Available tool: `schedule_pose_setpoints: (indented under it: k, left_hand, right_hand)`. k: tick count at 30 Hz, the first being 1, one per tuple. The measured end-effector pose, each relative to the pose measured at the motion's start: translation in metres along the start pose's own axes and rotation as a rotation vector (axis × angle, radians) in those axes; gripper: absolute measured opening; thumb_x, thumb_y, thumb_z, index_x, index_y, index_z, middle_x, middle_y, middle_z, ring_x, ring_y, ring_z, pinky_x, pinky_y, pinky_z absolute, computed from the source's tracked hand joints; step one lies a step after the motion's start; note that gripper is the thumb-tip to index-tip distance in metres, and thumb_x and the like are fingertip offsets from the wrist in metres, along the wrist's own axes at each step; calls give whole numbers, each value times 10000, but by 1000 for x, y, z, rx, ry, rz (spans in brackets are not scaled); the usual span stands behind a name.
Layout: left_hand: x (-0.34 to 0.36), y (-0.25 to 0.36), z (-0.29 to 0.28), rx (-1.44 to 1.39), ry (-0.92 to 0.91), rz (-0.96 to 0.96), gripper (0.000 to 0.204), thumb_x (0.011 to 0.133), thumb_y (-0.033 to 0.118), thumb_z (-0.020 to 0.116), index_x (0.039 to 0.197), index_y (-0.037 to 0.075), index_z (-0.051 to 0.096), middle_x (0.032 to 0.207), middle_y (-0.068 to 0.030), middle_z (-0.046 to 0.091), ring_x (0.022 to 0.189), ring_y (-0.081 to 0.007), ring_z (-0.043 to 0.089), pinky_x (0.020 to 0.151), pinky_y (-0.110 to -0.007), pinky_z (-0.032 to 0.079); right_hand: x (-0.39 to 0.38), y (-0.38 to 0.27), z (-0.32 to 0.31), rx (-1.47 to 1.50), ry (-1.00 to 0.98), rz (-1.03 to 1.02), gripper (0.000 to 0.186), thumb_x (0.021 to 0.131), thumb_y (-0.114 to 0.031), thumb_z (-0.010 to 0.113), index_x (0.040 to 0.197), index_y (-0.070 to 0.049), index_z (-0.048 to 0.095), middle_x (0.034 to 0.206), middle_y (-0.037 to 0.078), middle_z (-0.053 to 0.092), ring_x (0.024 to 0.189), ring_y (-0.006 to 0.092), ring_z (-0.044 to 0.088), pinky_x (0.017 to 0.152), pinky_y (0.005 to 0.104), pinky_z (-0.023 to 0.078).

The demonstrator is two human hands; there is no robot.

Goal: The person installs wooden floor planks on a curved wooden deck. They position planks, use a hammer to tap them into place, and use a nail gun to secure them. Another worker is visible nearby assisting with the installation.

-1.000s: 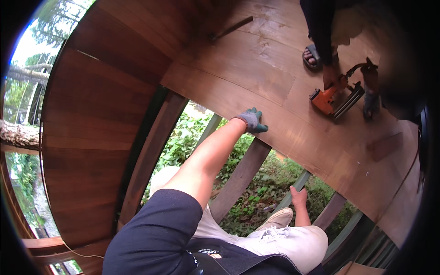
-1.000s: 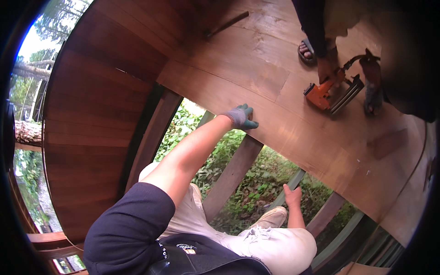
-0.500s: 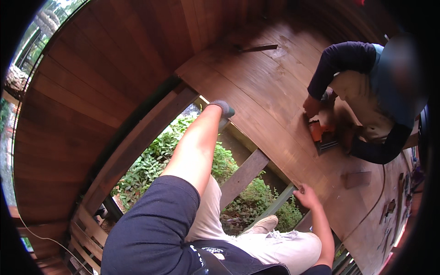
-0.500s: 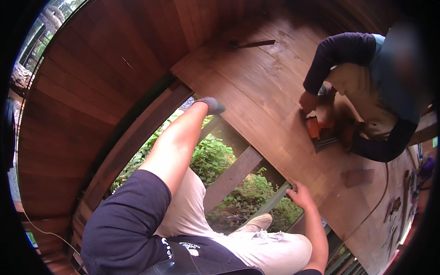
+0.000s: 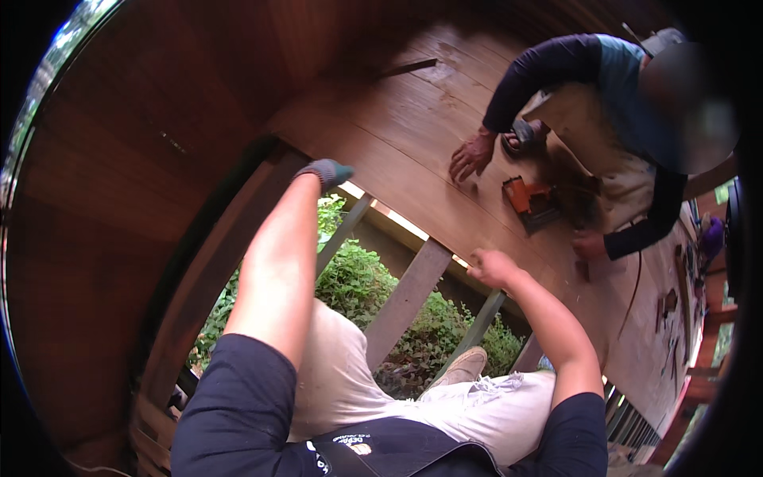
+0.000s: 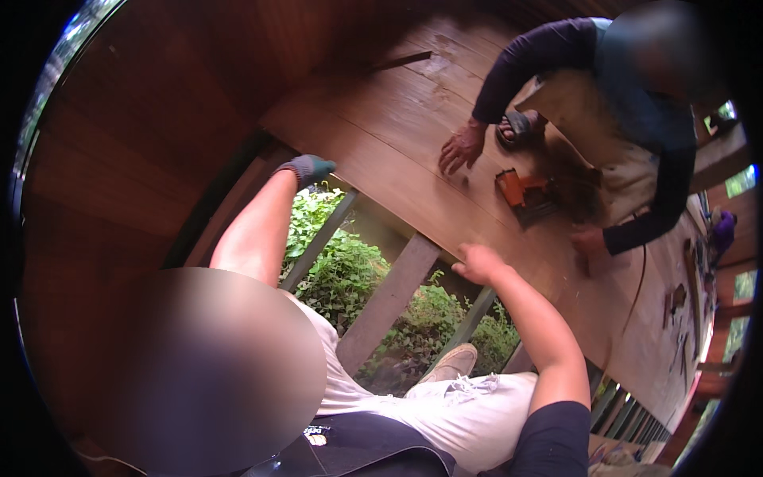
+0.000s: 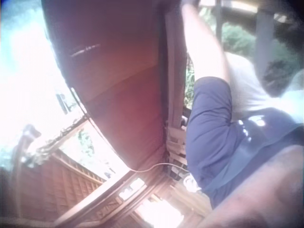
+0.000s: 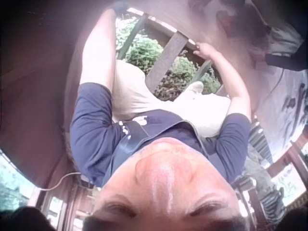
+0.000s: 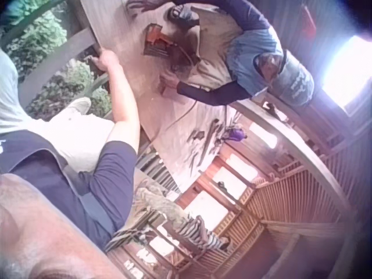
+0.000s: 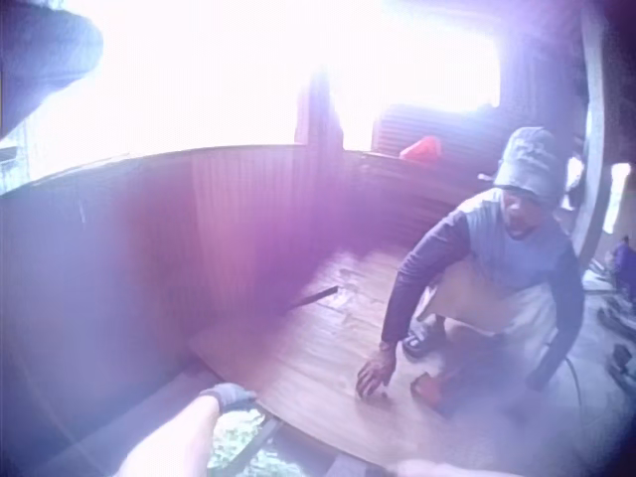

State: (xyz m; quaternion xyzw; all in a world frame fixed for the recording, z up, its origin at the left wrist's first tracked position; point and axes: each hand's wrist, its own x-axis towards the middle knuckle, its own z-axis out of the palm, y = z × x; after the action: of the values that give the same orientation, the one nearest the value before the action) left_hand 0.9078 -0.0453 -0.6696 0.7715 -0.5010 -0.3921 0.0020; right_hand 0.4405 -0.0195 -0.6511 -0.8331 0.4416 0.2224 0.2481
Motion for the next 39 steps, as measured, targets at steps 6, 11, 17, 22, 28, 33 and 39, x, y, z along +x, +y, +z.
schedule_pose_setpoints:
  k: [6, 11, 17, 22, 28, 33, 39]
  left_hand:
    - [36, -67, 11, -263, 68, 32, 517, 898, 404, 514, 1168, -9, 669, 1154, -184, 681, 1031, -259, 629, 918, -387, 460]
    - [57, -99, 1, -324, 60, -25, 419, 930, 396, 559, 1068, 15, 668, 966, -96, 609, 850, -190, 539, 775, -347, 435]
    - [13, -33, -5, 168, 84, -52, 449, 891, 361, 541, 1190, 57, 681, 1277, -191, 628, 1210, -317, 594, 1000, -382, 466]
    - [-5, -41, 1, 383, -10, -138, 404, 909, 300, 543, 1171, 32, 692, 1280, -200, 626, 1211, -307, 596, 1006, -404, 466]
    - [8, -97, -3, 356, 9, -207, 401, 908, 346, 574, 1125, 34, 703, 1178, -172, 666, 1102, -290, 624, 936, -406, 486]
    - [-36, -30, -2, 100, -29, -201, 379, 899, 354, 593, 1012, 12, 711, 980, -141, 692, 845, -257, 628, 787, -415, 504]
    - [-13, -42, 11, -63, -74, -309, 446, 877, 357, 618, 1176, 33, 691, 1235, -169, 663, 1175, -256, 607, 992, -390, 459]
  right_hand:
    - [-17, 5, 27, -102, -363, -3, 512, 859, -423, 677, 1196, -44, 611, 1208, 181, 649, 1143, 380, 593, 951, 470, 486]
    - [7, 25, 20, -23, -129, 44, 494, 876, -408, 662, 1210, -48, 606, 1192, 193, 651, 1130, 388, 597, 946, 481, 487]
    - [4, 37, 28, -22, -113, 36, 520, 885, -403, 653, 1240, -28, 589, 1182, 205, 652, 1130, 382, 598, 952, 468, 485]
    - [1, 35, 28, -68, -155, 31, 575, 856, -402, 690, 1277, -26, 580, 1175, 219, 657, 1113, 385, 611, 958, 443, 488]
    - [15, 18, 20, -13, -96, -11, 539, 876, -401, 669, 1254, -25, 591, 1205, 198, 649, 1136, 373, 601, 964, 454, 484]
    - [-8, 35, 15, -15, -134, 43, 546, 882, -397, 663, 1277, -30, 582, 1214, 192, 648, 1144, 373, 598, 972, 441, 483]
    - [0, 48, 33, 0, -140, 69, 527, 877, -400, 663, 1250, -31, 605, 1225, 187, 644, 1152, 371, 593, 977, 437, 481]
